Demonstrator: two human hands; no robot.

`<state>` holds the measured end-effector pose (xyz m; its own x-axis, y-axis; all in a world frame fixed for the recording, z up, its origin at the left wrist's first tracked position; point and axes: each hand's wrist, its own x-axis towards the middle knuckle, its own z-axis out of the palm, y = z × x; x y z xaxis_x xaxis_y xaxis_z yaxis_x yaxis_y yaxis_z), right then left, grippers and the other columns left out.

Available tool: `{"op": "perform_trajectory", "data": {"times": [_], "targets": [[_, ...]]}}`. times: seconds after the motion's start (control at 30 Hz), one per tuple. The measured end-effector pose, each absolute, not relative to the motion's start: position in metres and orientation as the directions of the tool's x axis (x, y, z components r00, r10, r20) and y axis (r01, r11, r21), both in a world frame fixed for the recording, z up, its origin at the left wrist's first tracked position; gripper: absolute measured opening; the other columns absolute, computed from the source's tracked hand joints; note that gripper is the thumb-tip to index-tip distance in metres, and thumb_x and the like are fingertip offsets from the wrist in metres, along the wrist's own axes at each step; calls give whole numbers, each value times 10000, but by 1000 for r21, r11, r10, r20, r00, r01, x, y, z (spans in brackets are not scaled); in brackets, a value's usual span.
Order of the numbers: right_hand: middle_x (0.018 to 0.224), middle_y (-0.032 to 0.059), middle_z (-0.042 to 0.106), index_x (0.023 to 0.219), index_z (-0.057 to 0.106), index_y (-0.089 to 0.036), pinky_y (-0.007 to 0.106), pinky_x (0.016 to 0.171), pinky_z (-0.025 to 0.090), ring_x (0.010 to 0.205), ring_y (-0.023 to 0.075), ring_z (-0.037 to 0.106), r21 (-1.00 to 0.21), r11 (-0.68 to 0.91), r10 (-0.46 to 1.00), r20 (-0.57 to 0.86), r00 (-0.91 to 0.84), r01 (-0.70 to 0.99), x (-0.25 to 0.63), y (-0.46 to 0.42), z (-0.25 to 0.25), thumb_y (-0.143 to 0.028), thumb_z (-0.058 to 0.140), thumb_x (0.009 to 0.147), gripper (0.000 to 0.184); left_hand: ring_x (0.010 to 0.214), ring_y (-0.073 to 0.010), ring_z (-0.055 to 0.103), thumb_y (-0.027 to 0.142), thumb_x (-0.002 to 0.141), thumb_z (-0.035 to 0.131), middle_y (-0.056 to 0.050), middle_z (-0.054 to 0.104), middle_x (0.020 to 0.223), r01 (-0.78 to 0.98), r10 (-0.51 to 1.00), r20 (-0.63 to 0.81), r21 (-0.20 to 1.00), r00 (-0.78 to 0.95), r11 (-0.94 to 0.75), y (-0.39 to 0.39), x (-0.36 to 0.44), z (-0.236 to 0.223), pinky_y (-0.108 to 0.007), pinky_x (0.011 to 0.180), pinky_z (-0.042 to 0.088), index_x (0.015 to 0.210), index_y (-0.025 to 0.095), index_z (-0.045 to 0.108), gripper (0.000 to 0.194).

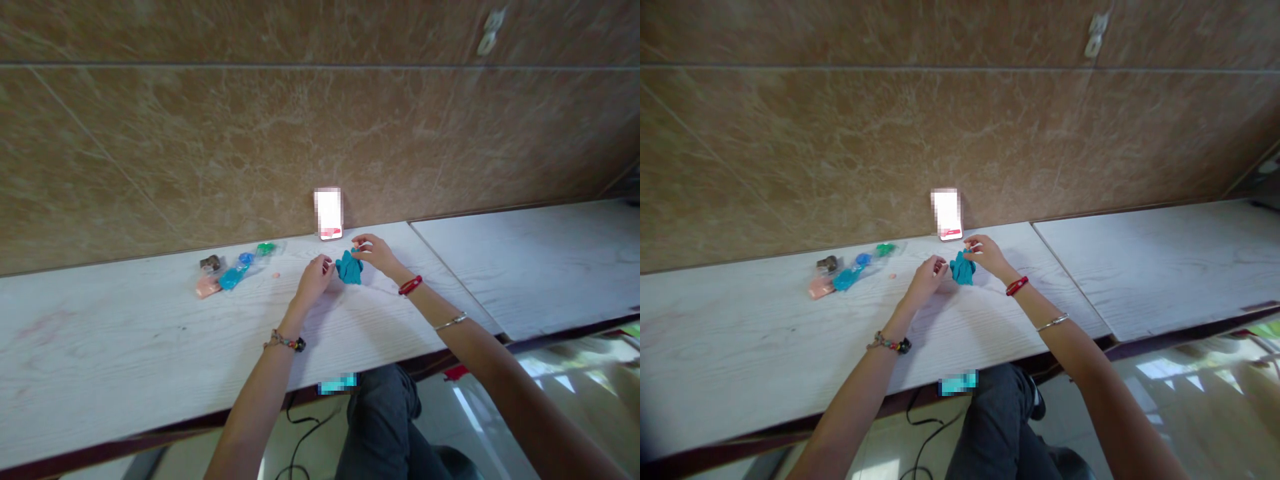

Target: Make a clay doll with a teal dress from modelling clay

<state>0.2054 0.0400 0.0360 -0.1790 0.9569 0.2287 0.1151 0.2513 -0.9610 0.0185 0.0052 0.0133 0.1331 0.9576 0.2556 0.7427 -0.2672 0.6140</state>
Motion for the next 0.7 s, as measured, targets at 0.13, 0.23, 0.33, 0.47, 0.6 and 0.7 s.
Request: {"op": "perform_trajectory", "data": {"times": [0.13, 0.23, 0.33, 0.47, 0.6, 0.7], "targets": [[946, 34, 524, 892, 607, -197, 318, 685, 531, 781, 141, 584, -878, 429, 902, 402, -158, 213, 220, 37, 30, -261, 693, 615, 297, 822, -177, 570, 286, 807, 606, -82, 608, 976, 714, 947, 229, 622, 226, -321, -5, 35, 5, -316, 745, 460, 1003, 158, 544, 243], [948, 39, 515, 926, 614, -206, 327, 697, 539, 803, 150, 582, -843, 467, 882, 422, -211, 266, 227, 33, 26, -284, 674, 651, 292, 743, -128, 576, 186, 803, 587, -98, 606, 1043, 539, 970, 130, 812, 207, -224, -5, 47, -3, -301, 732, 474, 1124, 148, 486, 338], [955, 38, 509, 982, 601, -222, 329, 701, 534, 817, 154, 574, -851, 455, 889, 421, -179, 263, 230, 32, 24, -342, 666, 672, 339, 729, -96, 587, 89, 764, 599, -86, 607, 1070, 331, 988, 26, 940, 154, -76, 0, 55, -6, -271, 723, 476, 1241, 186, 415, 520], [961, 28, 493, 1030, 568, -233, 327, 727, 527, 838, 150, 565, -888, 418, 907, 399, -131, 191, 233, 34, 27, -402, 677, 655, 425, 692, -82, 583, 53, 760, 602, -33, 628, 906, 130, 984, -122, 986, 128, 105, 3, 59, 1, -215, 646, 446, 1304, 196, 363, 611], [971, 27, 494, 1020, 560, -232, 323, 735, 528, 836, 143, 565, -898, 415, 909, 402, -113, 147, 234, 37, 32, -371, 687, 639, 425, 640, -71, 563, 77, 784, 599, -3, 615, 788, 27, 964, -177, 984, 199, 175, -4, 60, 10, -165, 535, 362, 1338, 173, 338, 619], [976, 33, 487, 1006, 567, -226, 322, 719, 524, 831, 144, 561, -886, 439, 898, 429, -99, 151, 233, 38, 33, -363, 684, 636, 412, 597, -65, 547, 72, 801, 572, -3, 615, 757, 19, 960, -201, 979, 193, 201, -5, 60, 11, -164, 492, 325, 1366, 149, 304, 630]]}}
